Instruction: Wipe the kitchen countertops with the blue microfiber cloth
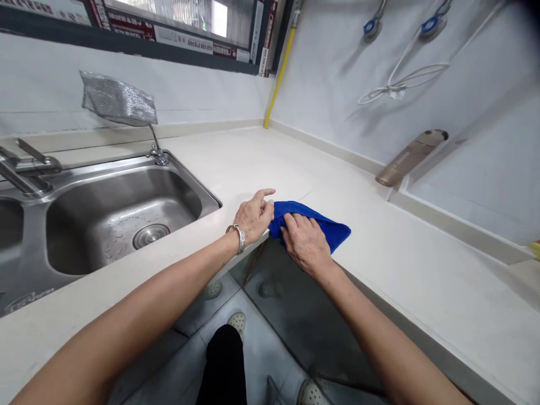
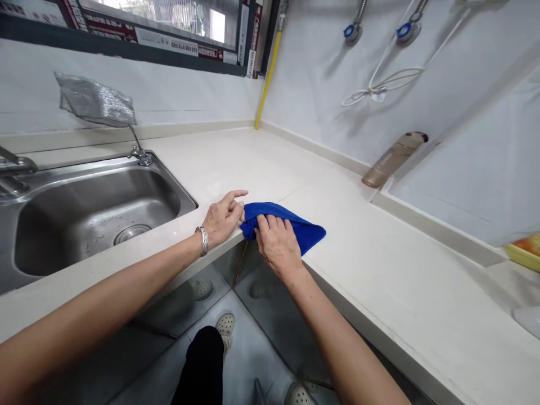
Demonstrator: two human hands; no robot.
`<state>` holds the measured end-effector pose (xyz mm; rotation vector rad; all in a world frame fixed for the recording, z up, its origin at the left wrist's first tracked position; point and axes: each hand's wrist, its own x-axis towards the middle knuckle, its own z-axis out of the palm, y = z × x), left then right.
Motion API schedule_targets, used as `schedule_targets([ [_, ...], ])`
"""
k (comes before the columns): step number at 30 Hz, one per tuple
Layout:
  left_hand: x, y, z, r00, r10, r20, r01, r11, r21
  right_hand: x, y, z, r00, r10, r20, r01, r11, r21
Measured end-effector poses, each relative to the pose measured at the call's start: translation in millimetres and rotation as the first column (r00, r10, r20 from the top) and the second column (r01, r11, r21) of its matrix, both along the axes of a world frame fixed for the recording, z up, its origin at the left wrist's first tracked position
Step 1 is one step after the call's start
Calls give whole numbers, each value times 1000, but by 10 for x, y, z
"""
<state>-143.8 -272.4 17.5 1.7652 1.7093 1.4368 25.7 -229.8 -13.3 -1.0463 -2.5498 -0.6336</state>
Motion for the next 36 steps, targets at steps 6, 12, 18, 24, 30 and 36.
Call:
schedule_targets([
  [6,-55,-55,70,990,138,27,-141,971,192,-202,-48,-152,951,132,-278,-140,990,-9],
  [12,-160,-324,422,979,120,162,-146,976,159,-576,-386,-389,738,179,-650,-293,953,-71],
  [18,-78,-688,445,999,-10,39,9,1000,28,-779,-906,-330,738,187,-649,-429,871,-237],
  [24,-166,-937,152,932,-115,-343,103,993,-55,-727,-1020,-115,693,402,-599,-672,660,-335],
  [30,-386,-1026,110,905,-139,-401,86,985,-147,3,-870,114,663,487,-568,-720,623,-307],
  [36,-417,-1093,50,711,-241,-661,75,960,-270,1234,-418,180,771,323,-549,-453,884,-116],
])
